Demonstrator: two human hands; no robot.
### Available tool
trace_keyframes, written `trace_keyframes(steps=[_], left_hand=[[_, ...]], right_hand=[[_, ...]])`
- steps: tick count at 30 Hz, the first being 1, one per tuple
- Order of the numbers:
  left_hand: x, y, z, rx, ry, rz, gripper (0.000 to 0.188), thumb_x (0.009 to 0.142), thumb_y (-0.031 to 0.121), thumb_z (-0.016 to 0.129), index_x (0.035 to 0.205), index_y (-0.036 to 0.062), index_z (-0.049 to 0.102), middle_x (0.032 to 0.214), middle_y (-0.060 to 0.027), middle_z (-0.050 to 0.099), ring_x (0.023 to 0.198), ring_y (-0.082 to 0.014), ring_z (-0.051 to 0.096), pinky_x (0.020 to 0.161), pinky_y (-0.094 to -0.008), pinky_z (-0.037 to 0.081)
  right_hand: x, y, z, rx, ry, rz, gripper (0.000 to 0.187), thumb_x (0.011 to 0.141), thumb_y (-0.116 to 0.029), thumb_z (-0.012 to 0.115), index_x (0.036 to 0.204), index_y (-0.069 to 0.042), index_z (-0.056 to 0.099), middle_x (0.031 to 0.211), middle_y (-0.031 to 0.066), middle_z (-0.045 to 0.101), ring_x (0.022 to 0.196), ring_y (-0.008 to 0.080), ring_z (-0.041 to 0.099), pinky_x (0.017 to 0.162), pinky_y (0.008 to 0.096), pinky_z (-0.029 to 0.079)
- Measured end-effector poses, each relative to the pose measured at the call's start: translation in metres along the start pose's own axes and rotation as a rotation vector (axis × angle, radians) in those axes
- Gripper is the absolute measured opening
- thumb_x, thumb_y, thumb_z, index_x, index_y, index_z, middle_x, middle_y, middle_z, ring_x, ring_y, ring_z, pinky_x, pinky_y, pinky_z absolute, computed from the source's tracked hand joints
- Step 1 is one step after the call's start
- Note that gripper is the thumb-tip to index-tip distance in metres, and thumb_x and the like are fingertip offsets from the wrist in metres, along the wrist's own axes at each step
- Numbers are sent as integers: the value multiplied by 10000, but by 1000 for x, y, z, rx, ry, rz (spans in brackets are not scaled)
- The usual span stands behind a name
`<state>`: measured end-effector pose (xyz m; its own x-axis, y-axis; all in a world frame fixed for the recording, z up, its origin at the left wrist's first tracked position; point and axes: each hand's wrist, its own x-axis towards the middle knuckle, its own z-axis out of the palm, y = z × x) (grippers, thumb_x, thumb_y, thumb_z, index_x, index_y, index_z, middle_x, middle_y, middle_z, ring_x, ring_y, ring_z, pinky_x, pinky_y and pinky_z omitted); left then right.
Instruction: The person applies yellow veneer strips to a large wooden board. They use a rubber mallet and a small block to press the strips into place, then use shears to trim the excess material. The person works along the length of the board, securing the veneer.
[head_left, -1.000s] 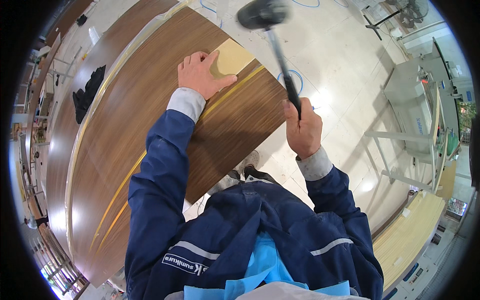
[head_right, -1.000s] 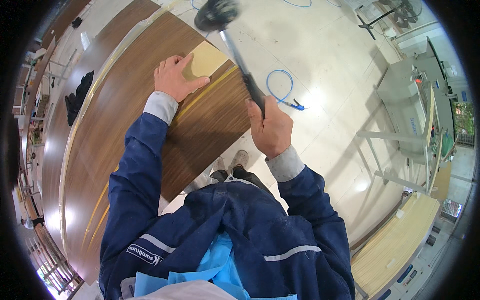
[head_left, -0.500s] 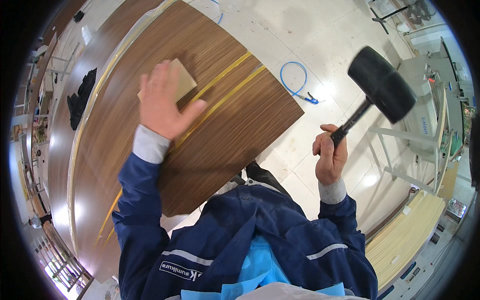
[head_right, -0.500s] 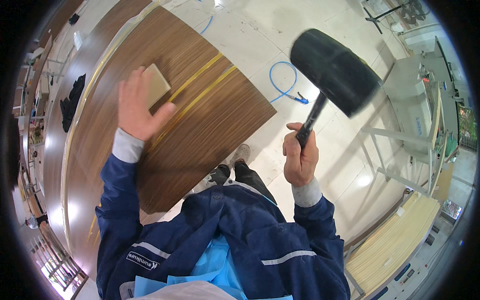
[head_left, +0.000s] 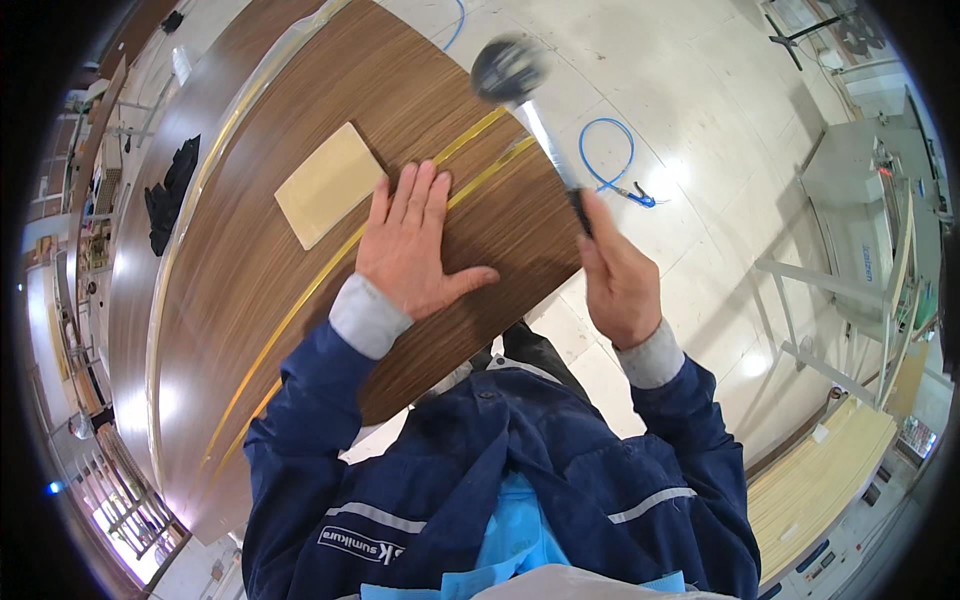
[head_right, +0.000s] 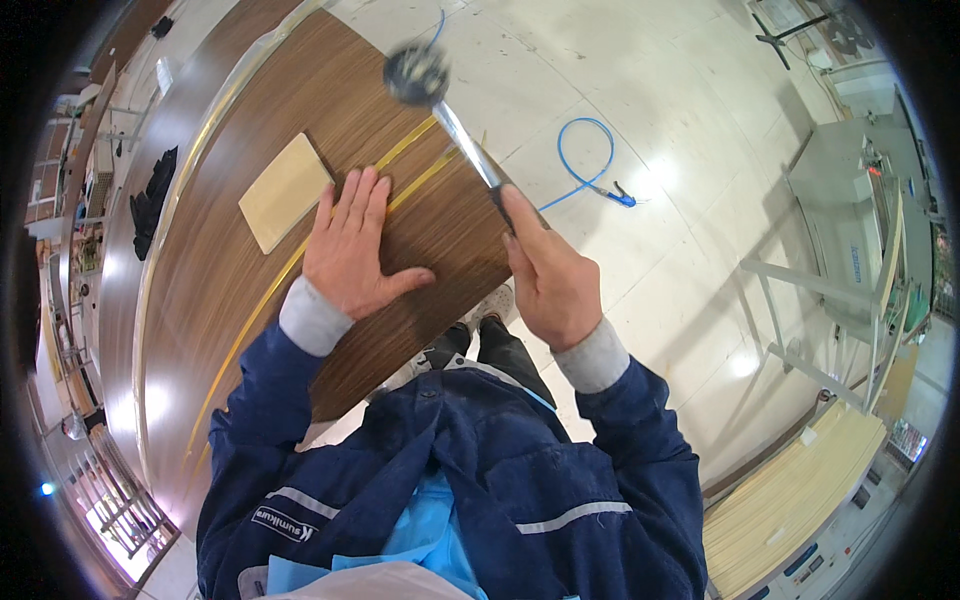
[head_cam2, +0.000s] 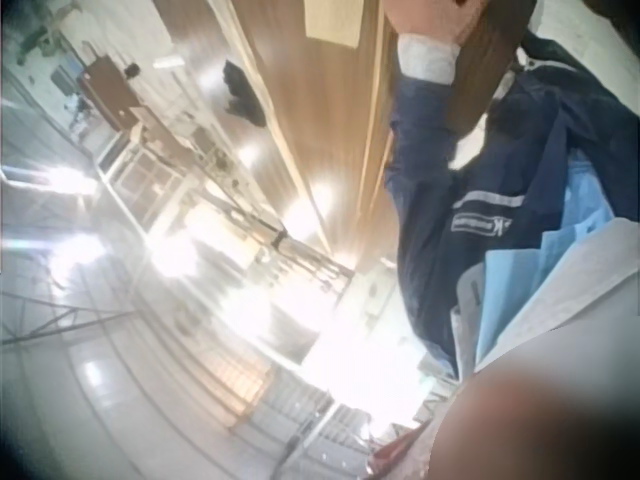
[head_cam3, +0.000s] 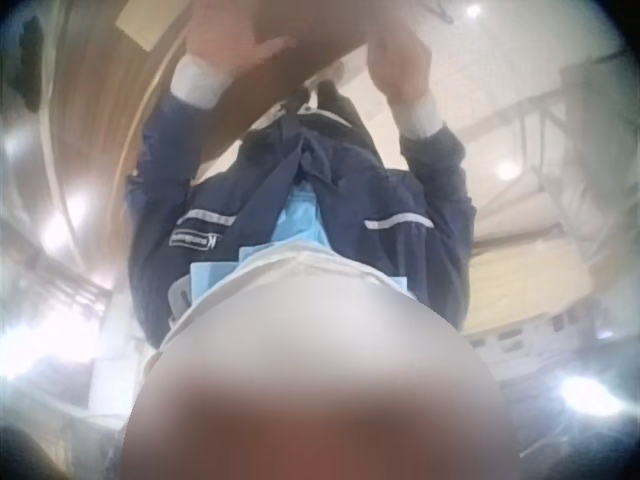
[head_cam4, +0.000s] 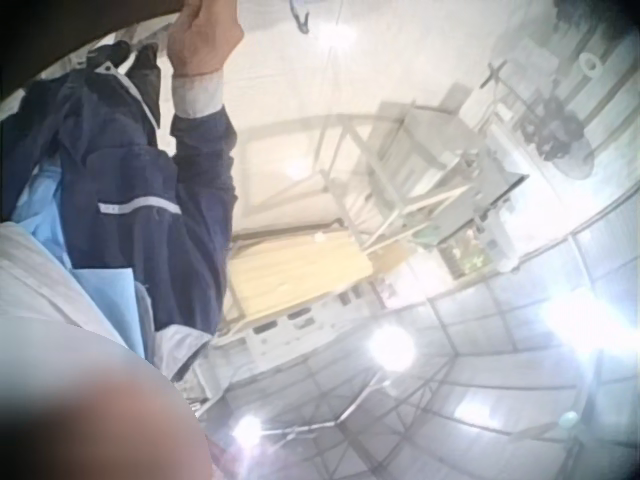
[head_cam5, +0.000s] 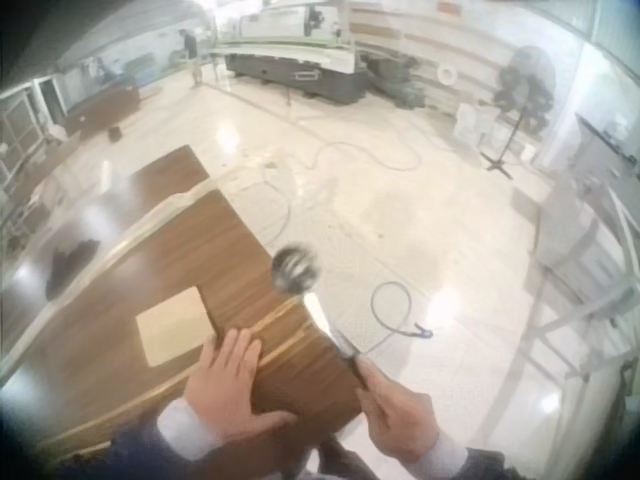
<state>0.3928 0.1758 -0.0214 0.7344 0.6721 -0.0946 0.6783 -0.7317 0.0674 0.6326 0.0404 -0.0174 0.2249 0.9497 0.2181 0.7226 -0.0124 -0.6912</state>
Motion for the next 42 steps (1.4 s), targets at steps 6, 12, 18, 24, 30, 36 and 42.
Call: trace_keyframes(steps=[6,12,18,24,30,36,42], left_hand=[[-21,-1,8,-105,122,-32,1307,721,894,599,1553,-70,306,1606,-282,345,1536,-406,274,1271,-525,154],[-21,0,9,-123,138,-58,1304,718,887,620,1554,-64,303,1607,-275,349,1528,-414,289,1265,-500,213],[-24,2,7,-155,91,-95,1277,750,848,648,1571,-52,264,1638,-250,299,1552,-386,238,1286,-469,174],[-24,3,14,-143,84,-106,1281,754,856,636,1574,-51,257,1645,-252,278,1557,-382,219,1292,-465,153],[-49,-2,12,-228,146,-149,1246,733,720,778,1567,-55,272,1628,-274,298,1550,-407,230,1285,-482,176],[-110,-18,13,-141,142,-266,1254,739,777,722,1561,-64,286,1613,-287,323,1536,-434,254,1272,-489,202],[-114,-31,9,-306,135,-359,1109,765,704,755,1531,-9,390,1593,-253,381,1481,-430,356,1207,-496,312]], right_hand=[[6,-9,3,72,94,-32,459,995,-114,635,1451,-144,585,882,212,708,698,355,699,627,392,550],[6,-22,-4,28,-25,21,483,974,-31,643,1449,-77,574,968,223,720,796,348,731,709,351,568],[3,-25,1,-66,-2,-111,439,998,-76,631,1435,-82,588,1096,260,712,865,335,749,752,337,579],[0,-23,5,70,197,-172,443,995,-109,644,1435,-113,593,1038,231,726,827,342,741,718,368,573],[-1,-31,10,33,27,16,438,990,-141,655,1425,-125,601,1075,203,734,886,360,742,734,363,584],[-9,-29,19,-33,-100,-33,440,997,-170,655,1429,-116,592,958,191,731,746,349,714,644,381,555],[-15,-33,27,-108,-240,-6,419,1008,-185,645,1412,-82,596,898,199,714,726,353,703,650,367,547]])
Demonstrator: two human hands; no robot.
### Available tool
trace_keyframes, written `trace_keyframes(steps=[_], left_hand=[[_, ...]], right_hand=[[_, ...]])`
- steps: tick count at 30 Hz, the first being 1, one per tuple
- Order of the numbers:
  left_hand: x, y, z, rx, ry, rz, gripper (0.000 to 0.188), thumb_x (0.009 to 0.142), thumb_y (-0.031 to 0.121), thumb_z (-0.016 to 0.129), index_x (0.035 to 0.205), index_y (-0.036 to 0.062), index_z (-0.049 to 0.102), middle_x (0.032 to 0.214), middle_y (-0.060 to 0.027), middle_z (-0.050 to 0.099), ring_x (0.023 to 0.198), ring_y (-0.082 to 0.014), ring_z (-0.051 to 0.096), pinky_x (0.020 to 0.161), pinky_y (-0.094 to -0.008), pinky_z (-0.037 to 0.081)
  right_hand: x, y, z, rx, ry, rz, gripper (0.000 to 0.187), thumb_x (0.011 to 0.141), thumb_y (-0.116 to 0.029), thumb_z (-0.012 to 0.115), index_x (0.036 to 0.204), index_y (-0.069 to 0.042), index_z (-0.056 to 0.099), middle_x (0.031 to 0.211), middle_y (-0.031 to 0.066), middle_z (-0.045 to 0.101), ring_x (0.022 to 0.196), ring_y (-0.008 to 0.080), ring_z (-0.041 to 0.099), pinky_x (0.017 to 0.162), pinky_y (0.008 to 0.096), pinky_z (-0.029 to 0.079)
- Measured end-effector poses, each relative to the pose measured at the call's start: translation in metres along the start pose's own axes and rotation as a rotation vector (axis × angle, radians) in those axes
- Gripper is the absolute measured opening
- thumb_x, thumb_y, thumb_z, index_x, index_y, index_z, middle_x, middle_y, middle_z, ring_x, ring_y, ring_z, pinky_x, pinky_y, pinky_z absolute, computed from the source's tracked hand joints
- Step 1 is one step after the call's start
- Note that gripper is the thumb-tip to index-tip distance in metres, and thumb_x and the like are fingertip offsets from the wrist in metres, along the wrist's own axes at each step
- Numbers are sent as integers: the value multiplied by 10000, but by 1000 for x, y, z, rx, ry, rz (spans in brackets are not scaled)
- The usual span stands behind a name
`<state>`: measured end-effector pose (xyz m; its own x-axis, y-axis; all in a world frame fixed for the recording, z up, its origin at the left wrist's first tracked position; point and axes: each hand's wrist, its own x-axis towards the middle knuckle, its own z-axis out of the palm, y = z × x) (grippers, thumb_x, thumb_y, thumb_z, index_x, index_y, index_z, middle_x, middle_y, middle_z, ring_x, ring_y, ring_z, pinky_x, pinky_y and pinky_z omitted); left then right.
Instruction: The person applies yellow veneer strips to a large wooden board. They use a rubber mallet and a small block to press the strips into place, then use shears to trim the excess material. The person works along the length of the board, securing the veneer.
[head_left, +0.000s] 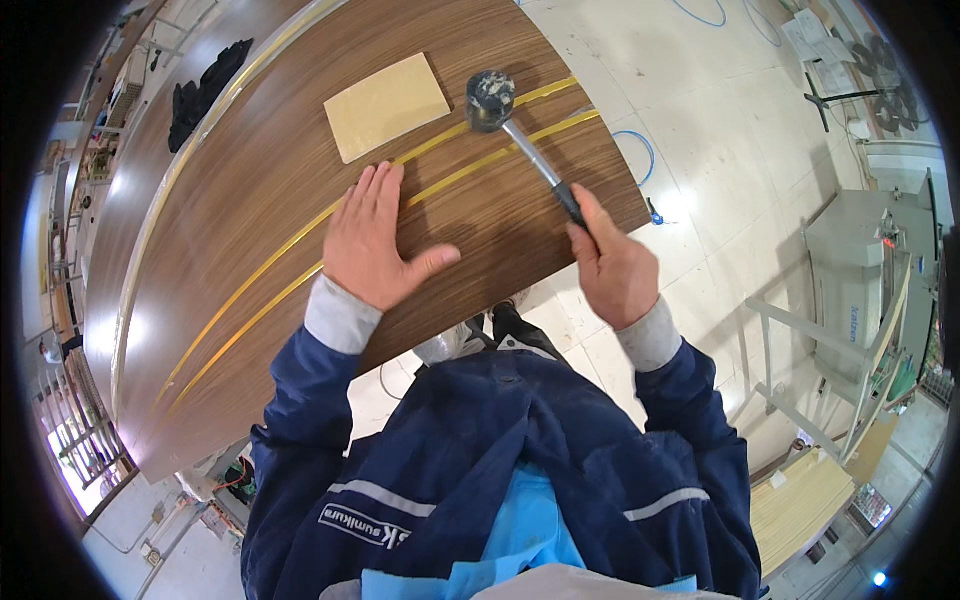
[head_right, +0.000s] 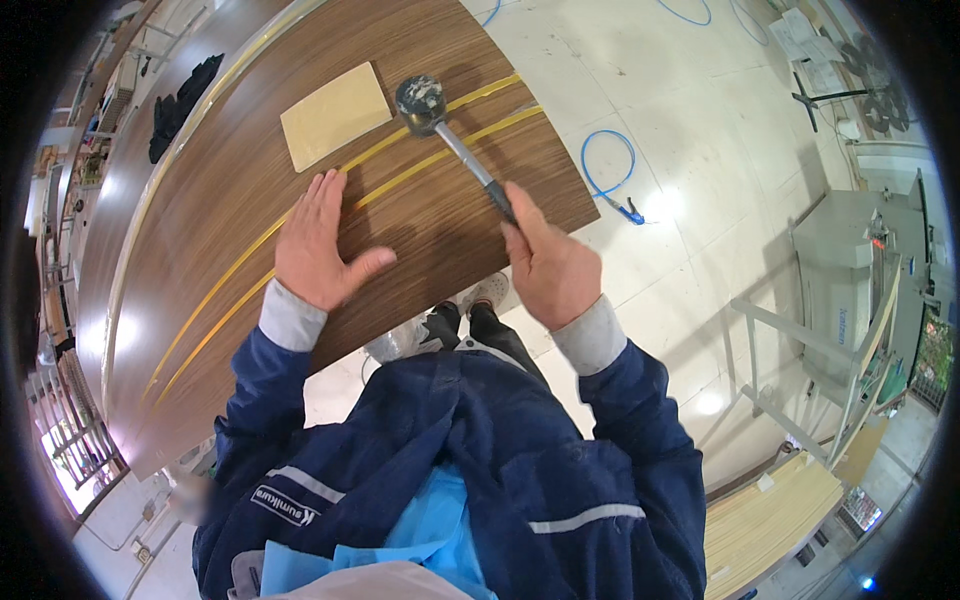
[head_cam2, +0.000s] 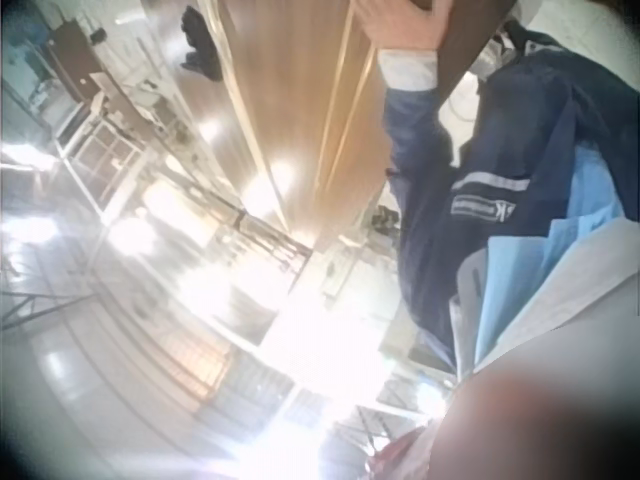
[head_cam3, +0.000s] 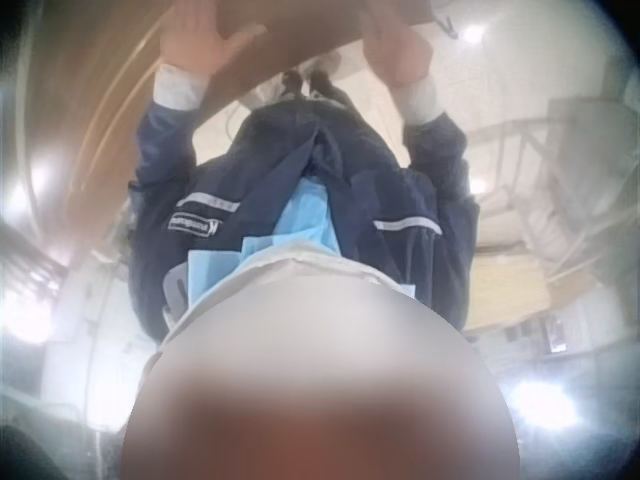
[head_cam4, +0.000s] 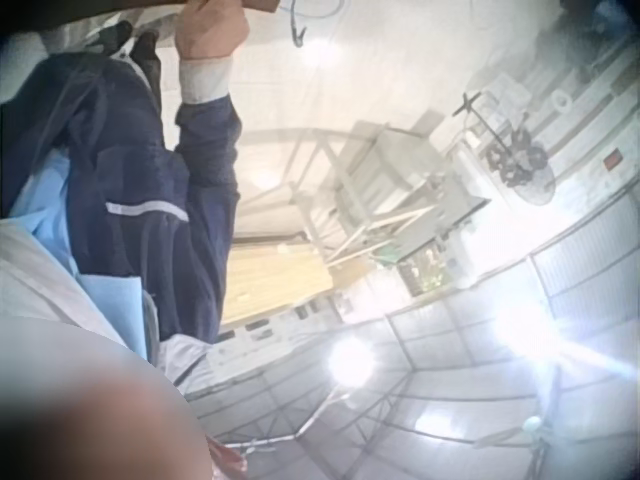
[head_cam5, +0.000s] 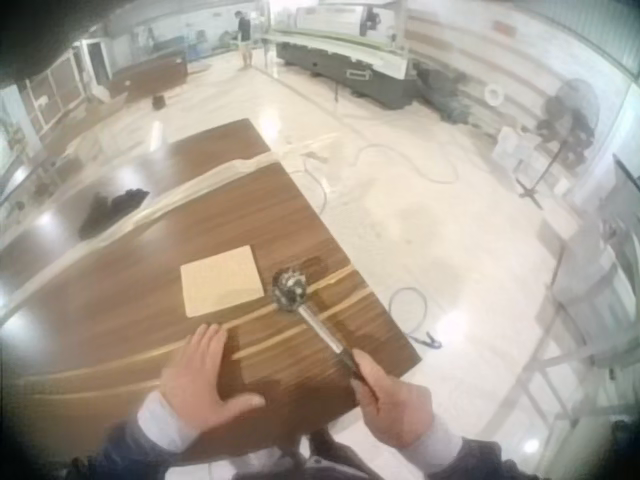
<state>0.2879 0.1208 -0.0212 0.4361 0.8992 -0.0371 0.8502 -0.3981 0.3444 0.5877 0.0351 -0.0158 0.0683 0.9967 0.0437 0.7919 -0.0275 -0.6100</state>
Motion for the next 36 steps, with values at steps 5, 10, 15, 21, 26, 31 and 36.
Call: trace_keyframes(steps=[5,10,15,21,26,31,36], left_hand=[[73,-53,-23,187,435,181,885,789,616,782,1462,99,531,1433,-199,577,1359,-381,508,1121,-491,399],[104,-60,-15,-37,278,130,883,765,589,811,1479,150,533,1516,-194,486,1348,-413,492,1130,-524,384],[98,-16,16,222,296,229,823,796,741,679,1403,187,637,1470,-182,514,1283,-406,500,1144,-521,346],[98,-14,24,153,304,178,817,837,773,595,1406,189,638,1450,-169,533,1302,-386,484,1170,-513,284],[86,-20,19,62,323,96,966,793,671,720,1531,110,447,1373,-152,609,1309,-377,498,1170,-490,288],[60,-33,6,-12,311,57,1068,736,612,795,1528,36,369,1344,-154,634,1302,-364,522,1173,-477,294],[16,-65,-9,-18,264,-2,1091,710,575,828,1528,27,358,1353,-142,634,1296,-361,537,1176,-481,295]], right_hand=[[-7,4,-20,338,129,62,417,1046,-153,592,1443,-29,560,1014,167,735,816,202,706,748,326,546],[-16,-9,-74,536,354,-63,455,1057,-95,541,1496,14,492,945,78,672,702,94,561,630,236,466],[-13,-53,-99,769,795,-202,646,1094,-402,481,1572,-16,283,701,71,493,559,80,413,468,217,305],[14,-30,-21,-81,-33,99,388,1036,-224,562,1367,-25,521,895,270,685,828,439,693,644,477,517],[-11,-31,-18,476,435,6,230,1059,-194,549,1119,25,583,711,46,609,614,124,553,571,286,456],[-11,-63,3,-140,75,57,136,998,-163,618,999,-37,565,673,192,616,591,428,640,526,435,469],[-40,-85,27,321,296,-98,196,1010,-183,632,981,-3,560,682,190,610,603,357,635,542,399,465]])
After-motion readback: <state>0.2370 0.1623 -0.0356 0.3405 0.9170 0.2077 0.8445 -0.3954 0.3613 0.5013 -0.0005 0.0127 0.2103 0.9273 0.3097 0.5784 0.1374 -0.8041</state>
